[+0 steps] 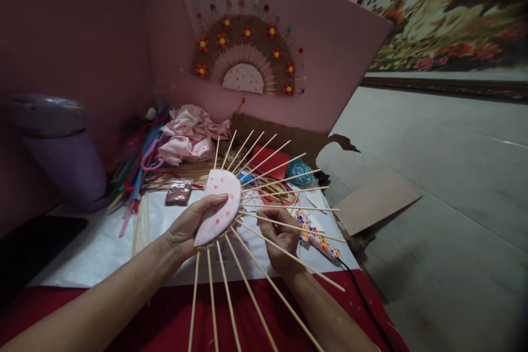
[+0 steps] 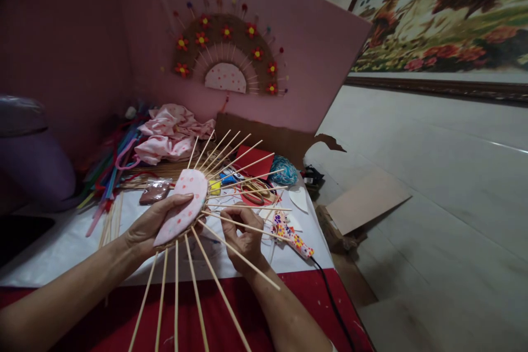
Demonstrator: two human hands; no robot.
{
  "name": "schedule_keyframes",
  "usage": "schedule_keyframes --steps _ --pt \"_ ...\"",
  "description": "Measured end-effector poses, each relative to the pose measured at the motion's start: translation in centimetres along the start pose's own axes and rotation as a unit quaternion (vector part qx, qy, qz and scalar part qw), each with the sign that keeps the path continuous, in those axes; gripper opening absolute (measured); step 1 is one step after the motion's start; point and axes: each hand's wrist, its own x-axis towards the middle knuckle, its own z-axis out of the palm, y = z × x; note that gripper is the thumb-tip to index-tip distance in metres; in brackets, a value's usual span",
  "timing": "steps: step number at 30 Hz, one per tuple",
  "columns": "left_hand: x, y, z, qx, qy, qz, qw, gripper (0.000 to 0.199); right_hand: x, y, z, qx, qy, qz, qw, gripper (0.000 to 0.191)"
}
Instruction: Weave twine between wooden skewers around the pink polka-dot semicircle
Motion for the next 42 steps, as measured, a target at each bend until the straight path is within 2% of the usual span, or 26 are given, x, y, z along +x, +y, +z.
schedule_keyframes --steps 5,10,15,19,25,34,42 --pt "0.0 0.0 0.3 -0.015 0.013 0.006 1.000 0.017 -0.1 0.0 -0.1 0.023 -0.012 0.027 0.999 0.002" --pt "0.0 0.1 0.2 -0.016 0.011 0.010 1.000 0.020 0.0 -0.8 0.3 0.044 0.022 0.046 0.998 0.007" --pt "0.0 0.1 0.2 -0.020 0.004 0.005 1.000 0.021 0.1 -1.4 0.7 0.043 0.024 0.057 0.997 0.011" --pt "-0.1 0.1 0.3 -0.015 0.001 0.014 1.000 0.018 0.0 -0.6 0.7 0.057 0.041 0.045 0.997 0.009" --pt "0.1 0.1 0.3 -0.010 0.007 0.016 1.000 0.017 -0.2 -0.1 -0.1 0.023 -0.015 0.022 0.999 0.002" --pt "0.2 -0.1 0.1 -0.004 0.009 0.017 1.000 0.015 0.0 -0.6 0.1 0.030 -0.021 0.011 0.999 0.007" --pt "0.4 -0.1 0.0 0.020 0.014 0.047 0.999 0.017 -0.3 0.7 0.4 0.016 0.009 0.011 1.000 0.005"
